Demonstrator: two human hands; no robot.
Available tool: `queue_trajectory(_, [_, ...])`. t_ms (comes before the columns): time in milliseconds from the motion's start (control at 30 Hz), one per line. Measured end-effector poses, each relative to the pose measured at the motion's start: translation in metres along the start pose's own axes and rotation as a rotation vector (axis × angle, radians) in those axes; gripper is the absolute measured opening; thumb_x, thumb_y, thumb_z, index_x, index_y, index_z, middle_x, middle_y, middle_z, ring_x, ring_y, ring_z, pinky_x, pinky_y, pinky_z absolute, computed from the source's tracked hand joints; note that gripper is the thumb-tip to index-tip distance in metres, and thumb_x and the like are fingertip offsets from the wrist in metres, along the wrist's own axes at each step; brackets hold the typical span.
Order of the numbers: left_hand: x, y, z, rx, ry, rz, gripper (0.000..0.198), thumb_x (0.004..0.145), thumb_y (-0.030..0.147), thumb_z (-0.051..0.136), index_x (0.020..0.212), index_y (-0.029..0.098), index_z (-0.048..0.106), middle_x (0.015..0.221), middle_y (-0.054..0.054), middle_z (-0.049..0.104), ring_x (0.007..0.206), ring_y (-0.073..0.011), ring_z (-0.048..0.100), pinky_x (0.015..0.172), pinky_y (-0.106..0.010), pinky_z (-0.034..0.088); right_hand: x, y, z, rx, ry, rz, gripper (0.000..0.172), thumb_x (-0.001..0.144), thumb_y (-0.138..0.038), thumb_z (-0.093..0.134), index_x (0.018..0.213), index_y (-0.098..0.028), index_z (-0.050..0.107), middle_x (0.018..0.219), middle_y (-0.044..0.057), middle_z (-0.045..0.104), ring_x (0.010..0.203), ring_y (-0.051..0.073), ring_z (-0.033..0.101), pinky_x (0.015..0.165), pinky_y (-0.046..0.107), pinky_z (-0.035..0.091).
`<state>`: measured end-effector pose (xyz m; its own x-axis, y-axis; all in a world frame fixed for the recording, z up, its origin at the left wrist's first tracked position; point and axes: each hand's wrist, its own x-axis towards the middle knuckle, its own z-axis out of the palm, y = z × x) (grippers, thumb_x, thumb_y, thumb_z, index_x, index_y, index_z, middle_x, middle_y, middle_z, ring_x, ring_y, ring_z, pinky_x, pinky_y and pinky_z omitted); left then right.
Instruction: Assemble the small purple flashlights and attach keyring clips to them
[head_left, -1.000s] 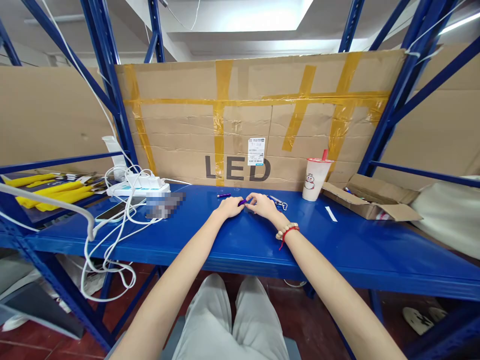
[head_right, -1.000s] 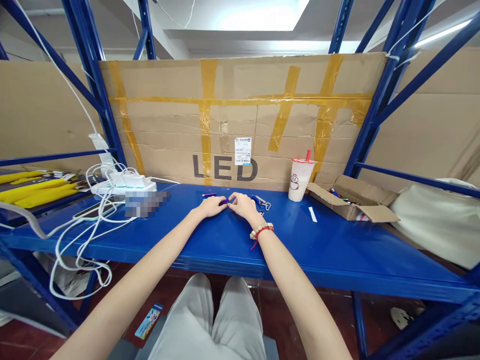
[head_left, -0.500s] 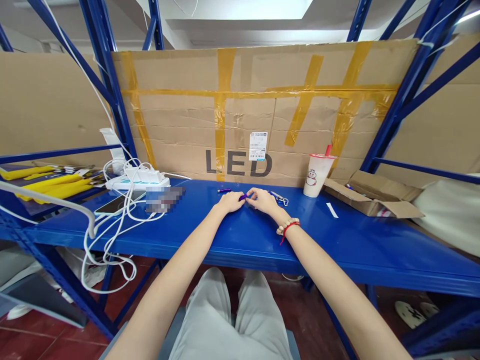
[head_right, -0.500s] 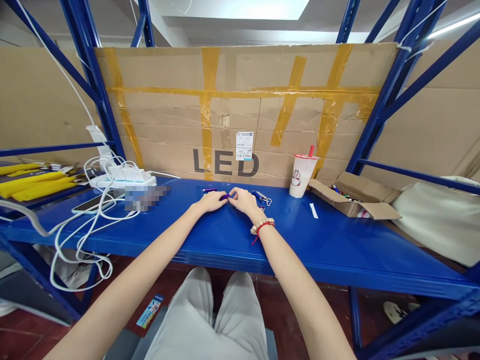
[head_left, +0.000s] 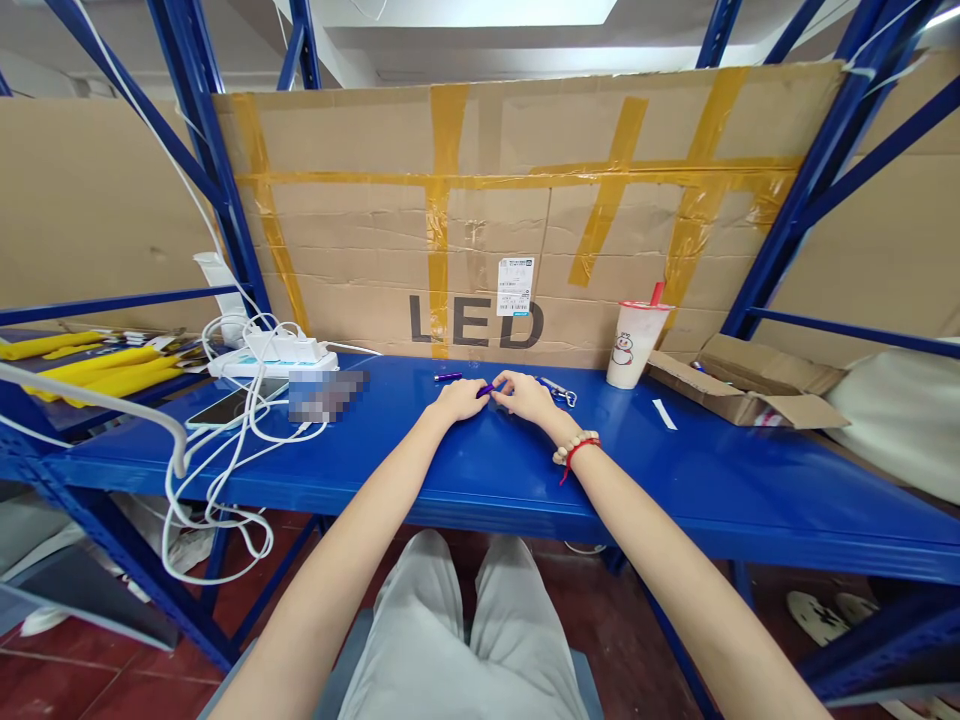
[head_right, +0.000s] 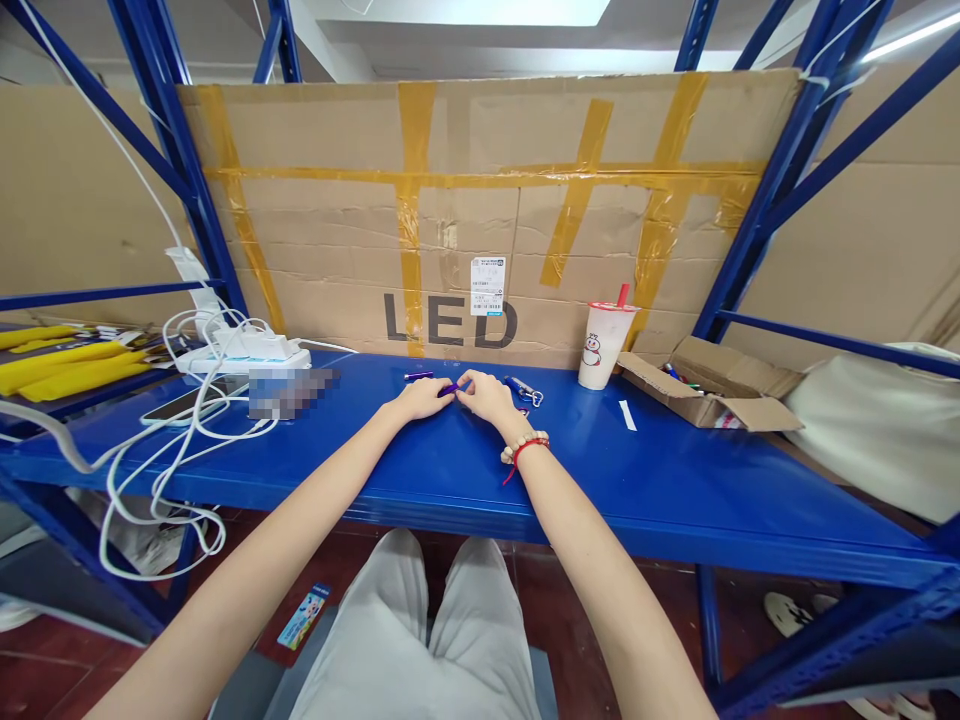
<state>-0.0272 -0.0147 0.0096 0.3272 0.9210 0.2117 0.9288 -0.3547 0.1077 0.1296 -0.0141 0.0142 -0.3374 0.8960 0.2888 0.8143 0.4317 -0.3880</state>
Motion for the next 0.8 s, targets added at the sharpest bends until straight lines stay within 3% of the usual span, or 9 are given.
queue_trajectory(567, [0.0006,0.0011,-0.0019,0.035,-0.017,0.008,0.034,0.093,0.035,0.039,0.117,0.021,0.057,0.119,-0.007,0.065,0.109,-0.0253,0.06,0.09,-0.035,0.048,0.0038,0.0062,0.0038,0.005,-0.01,-0.01,0.025,0.085,-0.031,0.054,0.107,-0.023,0.059,0.081,-0.001,0.071,0.07,0.012,0.063,0.059,0.022,0.039])
queue_trajectory(800, [0.0047,0.0001,-0.0008,0.082,-0.021,0.007,0.033,0.093,0.035,0.039,0.115,0.021,0.059,0.117,-0.006,0.066,0.107,-0.0238,0.061,0.09,-0.032,0.047,0.0047,0.0067,0.0031,0.011,-0.013,-0.012,0.027,0.083,-0.03,0.056,0.109,-0.022,0.058,0.087,0.0,0.071,0.076,0.014,0.063,0.063,0.023,0.04])
